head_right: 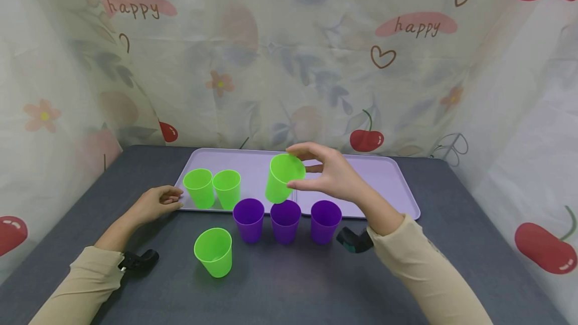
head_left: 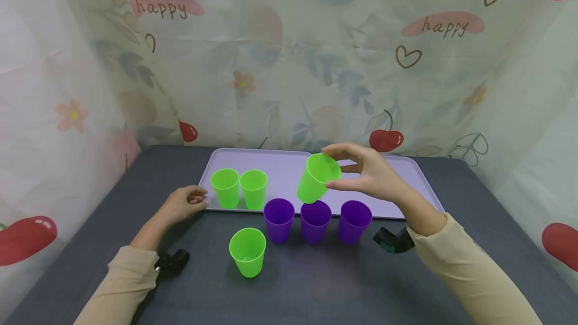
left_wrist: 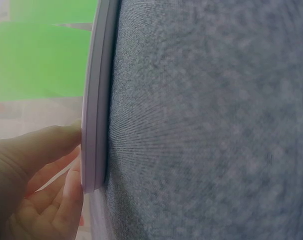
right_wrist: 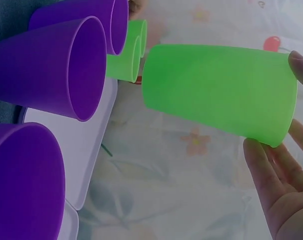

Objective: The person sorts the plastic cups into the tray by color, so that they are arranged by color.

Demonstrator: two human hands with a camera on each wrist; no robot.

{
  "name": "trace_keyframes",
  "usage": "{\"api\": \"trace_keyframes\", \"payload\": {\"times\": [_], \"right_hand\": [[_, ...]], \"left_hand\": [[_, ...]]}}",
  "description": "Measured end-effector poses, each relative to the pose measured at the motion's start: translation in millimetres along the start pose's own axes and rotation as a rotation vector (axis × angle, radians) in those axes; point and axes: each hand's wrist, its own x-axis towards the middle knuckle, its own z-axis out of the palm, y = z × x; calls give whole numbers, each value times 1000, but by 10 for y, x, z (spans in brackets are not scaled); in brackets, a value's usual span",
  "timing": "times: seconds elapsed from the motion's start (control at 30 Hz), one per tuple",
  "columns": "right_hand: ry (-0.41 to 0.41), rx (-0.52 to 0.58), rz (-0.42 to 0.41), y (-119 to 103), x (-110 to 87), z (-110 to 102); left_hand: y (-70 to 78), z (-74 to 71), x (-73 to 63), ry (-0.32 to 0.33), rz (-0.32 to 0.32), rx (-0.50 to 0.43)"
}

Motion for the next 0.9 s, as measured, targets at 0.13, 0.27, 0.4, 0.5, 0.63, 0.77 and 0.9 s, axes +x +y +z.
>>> {"api": "trace_keyframes", "payload": {"times": [0.13,0.27,0.4,0.5,0.63,0.77,0.9], "right_hand": [[-8,0,9,26,41,2],[-22,5,7,57,89,5],[-32,3,0,78,135,8],[-43,2,-2,99,171,14],[-63,13,2,132,221,28],[-77,15,10,160,266,47],[-87,10,12,202,306,63]], "left_hand": [[8,-3,-3,-1,-3,-1],[12,-1,-9,0,-1,-2],[16,-4,-14,0,3,-1],[18,-5,-16,1,4,0],[24,-2,-20,2,3,3],[29,1,-25,6,1,6],[35,0,-29,6,1,3]]}}
